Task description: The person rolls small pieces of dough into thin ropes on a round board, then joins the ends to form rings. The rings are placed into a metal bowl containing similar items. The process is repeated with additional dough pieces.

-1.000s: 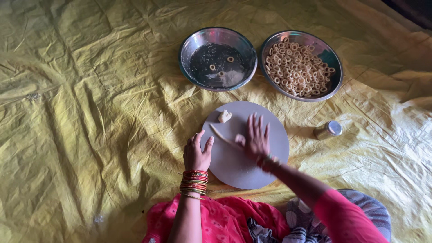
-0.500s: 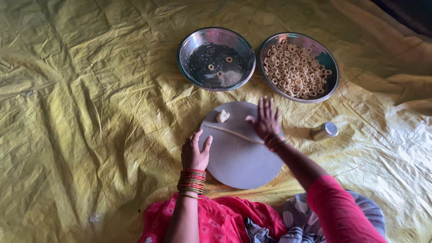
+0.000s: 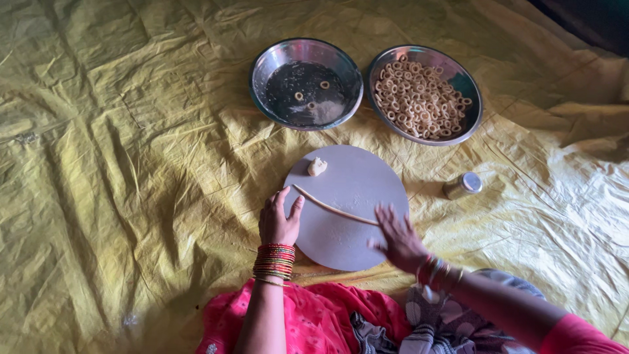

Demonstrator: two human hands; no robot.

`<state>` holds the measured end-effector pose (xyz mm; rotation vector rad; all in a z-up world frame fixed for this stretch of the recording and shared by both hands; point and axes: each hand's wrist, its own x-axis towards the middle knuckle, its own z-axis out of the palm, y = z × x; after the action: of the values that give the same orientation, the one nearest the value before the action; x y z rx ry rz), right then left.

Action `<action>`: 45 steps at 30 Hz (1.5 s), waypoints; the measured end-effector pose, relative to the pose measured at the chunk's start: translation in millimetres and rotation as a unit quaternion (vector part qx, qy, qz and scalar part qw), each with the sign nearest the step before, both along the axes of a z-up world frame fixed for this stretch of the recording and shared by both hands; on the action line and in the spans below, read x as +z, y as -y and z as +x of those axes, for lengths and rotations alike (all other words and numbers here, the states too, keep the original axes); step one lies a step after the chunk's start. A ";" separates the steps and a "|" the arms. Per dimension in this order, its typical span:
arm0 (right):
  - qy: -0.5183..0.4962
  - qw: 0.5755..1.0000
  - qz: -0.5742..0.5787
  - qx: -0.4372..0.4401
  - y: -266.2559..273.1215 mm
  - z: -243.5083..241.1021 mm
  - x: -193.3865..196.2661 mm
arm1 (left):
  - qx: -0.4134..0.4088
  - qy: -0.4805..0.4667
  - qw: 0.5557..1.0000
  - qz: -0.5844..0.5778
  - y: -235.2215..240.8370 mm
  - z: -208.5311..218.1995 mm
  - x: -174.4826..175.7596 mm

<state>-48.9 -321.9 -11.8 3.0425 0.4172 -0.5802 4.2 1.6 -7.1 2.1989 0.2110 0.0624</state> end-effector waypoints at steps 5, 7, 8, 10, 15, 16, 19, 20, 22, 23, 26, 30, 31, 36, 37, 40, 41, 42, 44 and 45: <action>0.177 0.976 0.107 -0.066 14.1 93.9 11.2 | -0.002 0.017 1.000 0.013 -1.9 0.4 -1.3; 0.180 0.976 0.101 -0.075 10.9 122.3 2.9 | 0.003 0.016 1.000 0.015 -3.5 0.0 -2.4; 0.193 0.975 0.091 -0.064 7.7 127.8 -3.3 | 0.003 0.012 1.000 0.014 -4.8 -0.6 -3.3; 0.218 0.972 0.072 -0.043 -1.7 125.3 -15.6 | 0.003 0.004 1.000 0.013 -6.9 -1.4 -4.8; 0.155 0.985 -0.023 0.071 -22.9 56.9 -36.9 | -0.005 -0.002 1.000 0.016 -5.6 -1.3 -4.2; 0.170 0.979 0.059 0.092 -24.2 50.4 -38.3 | -0.008 0.001 1.000 0.014 -4.5 -1.3 -3.9; 0.090 0.989 -0.078 0.092 -22.3 56.5 -38.5 | -0.011 -0.005 1.000 0.013 -1.1 1.0 -2.7; 0.127 0.990 -0.030 0.057 -20.4 65.8 -37.7 | -0.012 -0.017 1.000 0.013 -1.3 0.7 -2.8; 0.198 0.978 0.066 -0.018 -12.2 89.8 -33.6 | -0.017 -0.039 0.999 0.011 -1.3 -0.3 -3.6; 0.201 0.977 0.070 -0.019 -10.2 88.6 -33.5 | -0.017 -0.041 0.999 0.013 -1.2 -2.2 -3.9; 0.215 0.974 0.064 0.011 -9.0 83.3 -32.0 | -0.015 -0.037 0.999 0.016 -4.6 0.7 -3.3; 0.215 0.971 0.068 0.080 -12.2 55.2 -40.4 | -0.013 -0.026 0.999 0.016 -3.5 2.2 -6.2; 0.215 0.969 0.084 0.085 -10.3 57.0 -40.9 | -0.013 -0.023 1.000 0.016 -1.9 2.2 -6.3; 0.219 0.974 0.057 -0.012 -2.8 72.6 -42.0 | -0.011 -0.037 0.999 0.023 -2.0 -2.3 -3.2; 0.214 0.974 0.070 -0.011 -3.8 69.3 -43.0 | -0.008 -0.039 0.999 0.022 -3.3 -1.4 -2.1; 0.216 0.970 0.080 0.082 -8.7 44.3 -50.1 | -0.008 -0.037 0.999 0.019 -4.9 0.9 -1.7; 0.237 0.963 0.077 0.099 -10.0 42.1 -52.8 | -0.006 -0.035 0.999 0.021 -4.7 0.9 -1.9; 0.258 0.956 0.074 0.115 -10.2 43.1 -55.4 | -0.007 -0.032 0.999 0.022 -4.1 1.8 -1.9; 0.237 0.966 -0.050 0.094 -4.3 55.4 -58.0 | -0.008 -0.027 0.999 0.023 -3.1 1.3 -2.5; 0.191 0.965 -0.171 0.056 3.2 76.5 -56.1 | -0.009 -0.024 0.999 0.022 -2.6 0.0 -2.9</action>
<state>27.7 -325.1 -67.9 2.6847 0.4166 -0.0426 4.3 4.2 -10.0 2.2479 0.2195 0.0036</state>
